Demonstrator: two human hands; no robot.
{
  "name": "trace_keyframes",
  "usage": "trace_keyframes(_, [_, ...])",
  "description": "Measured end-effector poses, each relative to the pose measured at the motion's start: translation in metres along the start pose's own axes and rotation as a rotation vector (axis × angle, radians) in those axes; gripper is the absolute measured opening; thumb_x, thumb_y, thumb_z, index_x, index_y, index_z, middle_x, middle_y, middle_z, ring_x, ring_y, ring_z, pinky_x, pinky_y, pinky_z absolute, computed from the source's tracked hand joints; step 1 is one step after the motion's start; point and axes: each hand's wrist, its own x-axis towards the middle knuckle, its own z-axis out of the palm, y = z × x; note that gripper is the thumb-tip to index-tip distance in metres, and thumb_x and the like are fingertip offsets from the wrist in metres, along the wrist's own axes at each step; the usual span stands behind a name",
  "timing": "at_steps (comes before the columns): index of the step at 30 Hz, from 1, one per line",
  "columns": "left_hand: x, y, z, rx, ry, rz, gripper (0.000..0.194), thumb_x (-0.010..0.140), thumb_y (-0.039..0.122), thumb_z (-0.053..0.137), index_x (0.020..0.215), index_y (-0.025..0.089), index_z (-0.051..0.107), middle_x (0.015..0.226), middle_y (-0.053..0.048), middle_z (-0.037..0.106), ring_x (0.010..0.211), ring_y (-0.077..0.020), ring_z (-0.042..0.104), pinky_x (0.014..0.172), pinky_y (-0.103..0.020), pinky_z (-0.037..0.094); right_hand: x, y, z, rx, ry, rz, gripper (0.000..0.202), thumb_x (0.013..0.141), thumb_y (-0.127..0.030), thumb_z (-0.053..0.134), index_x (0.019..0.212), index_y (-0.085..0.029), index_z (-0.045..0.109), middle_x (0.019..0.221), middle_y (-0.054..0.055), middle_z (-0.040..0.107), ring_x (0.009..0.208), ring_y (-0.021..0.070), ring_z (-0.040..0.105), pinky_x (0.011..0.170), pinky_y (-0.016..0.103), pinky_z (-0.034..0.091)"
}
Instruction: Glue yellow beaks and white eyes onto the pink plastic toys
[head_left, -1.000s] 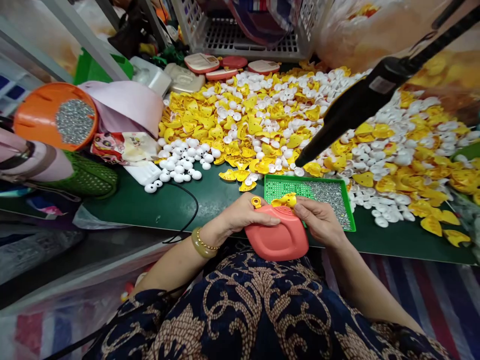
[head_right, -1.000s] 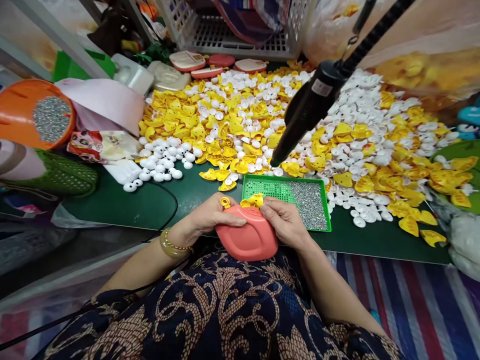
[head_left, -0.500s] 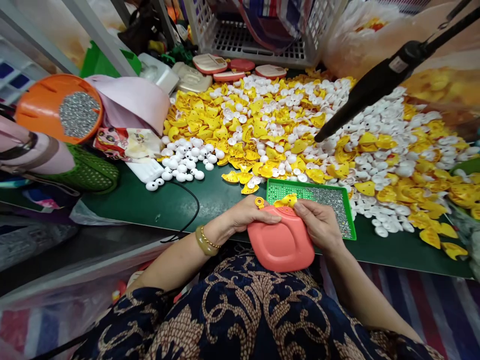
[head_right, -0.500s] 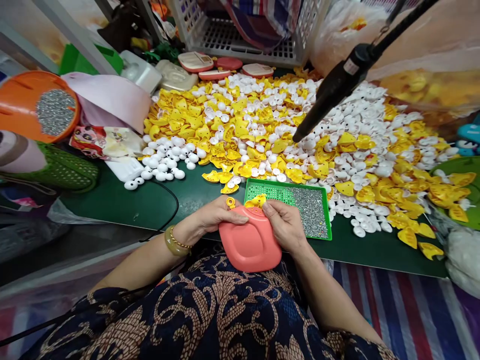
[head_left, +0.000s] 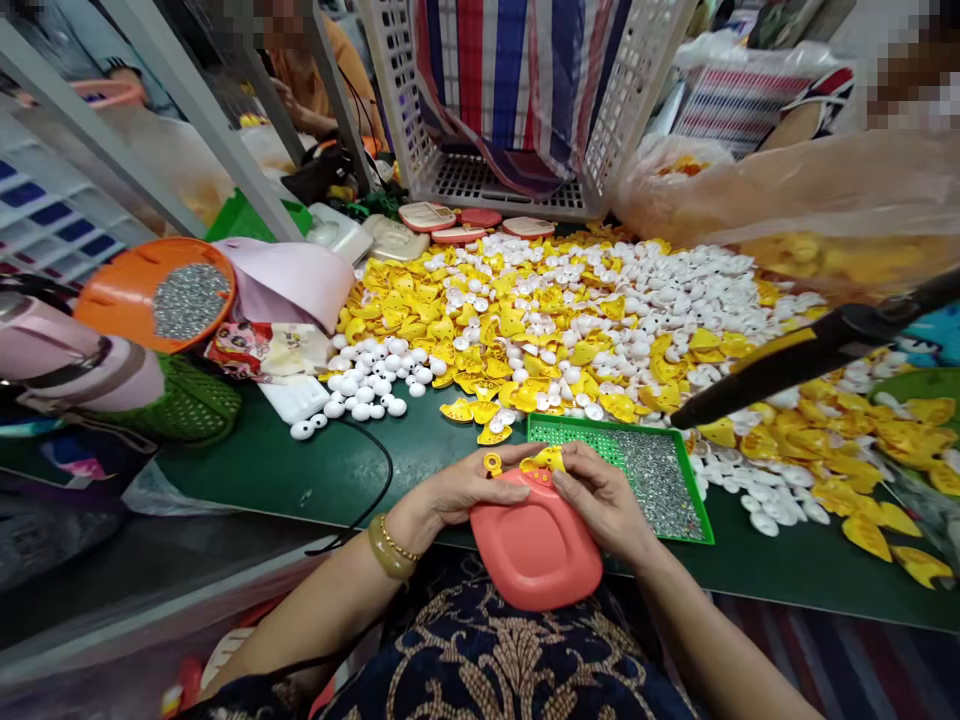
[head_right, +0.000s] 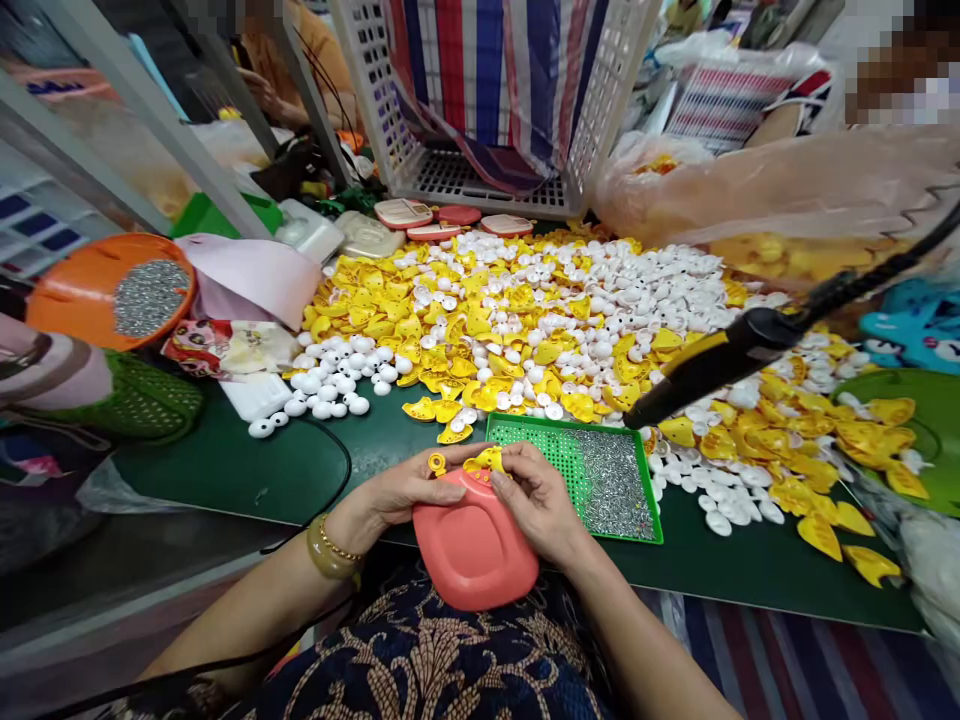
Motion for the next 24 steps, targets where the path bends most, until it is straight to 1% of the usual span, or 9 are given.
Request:
trace_keyframes(4, [-0.008,0.002,-0.006,0.039,-0.010,0.023,0.055,0.065,0.023,0.083,0.117,0.013,0.068,0.107,-0.012,0.070,0.088,-0.0170,0.064,0.080,-0.024,0.048,0.008,0.007,-0.005,-0.052,-0.091,-0.039,0.020,0.086,-0.036,0.059,0.079,-0.023,0.073,0.074,0.004,0.064,0.072,0.0174,0.060,0.064,0.032,0.049])
trace_keyframes(5, [-0.009,0.002,-0.008,0.010,0.008,0.025,0.054,0.065,0.023,0.083,0.116,0.012,0.068,0.106,-0.013,0.070,0.087,-0.0172,0.065,0.080,-0.024,0.048,0.015,0.011,-0.009,-0.069,-0.065,-0.025,0.022,0.086,-0.037,0.058,0.076,-0.023,0.072,0.072,0.004,0.066,0.070,0.0174,0.061,0.064,0.032,0.049])
trace_keyframes(6, [-0.011,0.001,-0.010,-0.028,0.035,0.030,0.053,0.065,0.023,0.083,0.114,0.012,0.069,0.106,-0.013,0.070,0.086,-0.0173,0.065,0.080,-0.024,0.048,0.024,0.017,-0.014,-0.096,0.015,-0.005,0.024,0.086,-0.038,0.057,0.074,-0.022,0.071,0.070,0.004,0.067,0.069,0.0177,0.062,0.063,0.033,0.049])
trace_keyframes(9, [-0.014,0.000,-0.014,-0.127,0.120,0.034,0.049,0.064,0.021,0.084,0.110,0.010,0.070,0.104,-0.014,0.070,0.085,-0.0173,0.066,0.079,-0.025,0.049,0.064,0.041,-0.024,-0.314,0.394,0.035,0.026,0.086,-0.036,0.054,0.079,-0.019,0.072,0.074,0.008,0.069,0.072,0.0212,0.063,0.069,0.038,0.051])
trace_keyframes(10, [-0.014,0.000,-0.015,-0.146,0.144,0.030,0.048,0.064,0.020,0.084,0.108,0.010,0.070,0.103,-0.014,0.070,0.084,-0.0176,0.066,0.079,-0.025,0.049,0.078,0.049,-0.025,-0.435,0.437,0.035,0.025,0.084,-0.035,0.055,0.082,-0.017,0.073,0.079,0.011,0.070,0.076,0.0234,0.064,0.073,0.041,0.051])
trace_keyframes(13, [-0.014,-0.001,-0.017,-0.184,0.203,0.014,0.047,0.062,0.019,0.085,0.106,0.009,0.069,0.102,-0.014,0.070,0.084,-0.0191,0.067,0.079,-0.027,0.051,0.112,0.070,-0.017,-0.819,0.350,0.056,0.025,0.079,-0.035,0.063,0.084,-0.013,0.074,0.085,0.017,0.068,0.084,0.0303,0.062,0.076,0.047,0.049])
trace_keyframes(15, [-0.012,-0.004,-0.017,-0.207,0.233,0.006,0.046,0.061,0.018,0.085,0.103,0.008,0.069,0.100,-0.014,0.070,0.082,-0.0192,0.067,0.077,-0.027,0.051,0.124,0.079,-0.008,-0.974,0.291,0.056,0.025,0.077,-0.037,0.066,0.081,-0.013,0.073,0.085,0.019,0.067,0.086,0.0334,0.061,0.075,0.049,0.047])
trace_keyframes(19, [-0.006,-0.009,-0.018,-0.257,0.275,-0.012,0.039,0.060,0.015,0.086,0.094,0.009,0.068,0.090,-0.010,0.070,0.072,-0.0152,0.066,0.070,-0.024,0.051,0.129,0.085,-0.003,-0.882,0.348,0.011,0.019,0.077,-0.032,0.066,0.075,-0.014,0.070,0.077,0.014,0.065,0.079,0.0292,0.061,0.073,0.045,0.047])
trace_keyframes(24, [-0.005,-0.014,-0.020,-0.266,0.295,-0.023,0.041,0.060,0.013,0.085,0.096,0.008,0.067,0.088,-0.009,0.070,0.071,-0.0147,0.066,0.069,-0.024,0.051,0.102,0.074,-0.027,-0.752,0.491,-0.015,0.020,0.083,-0.033,0.053,0.083,-0.016,0.063,0.067,0.005,0.061,0.056,0.0163,0.055,0.059,0.032,0.045])
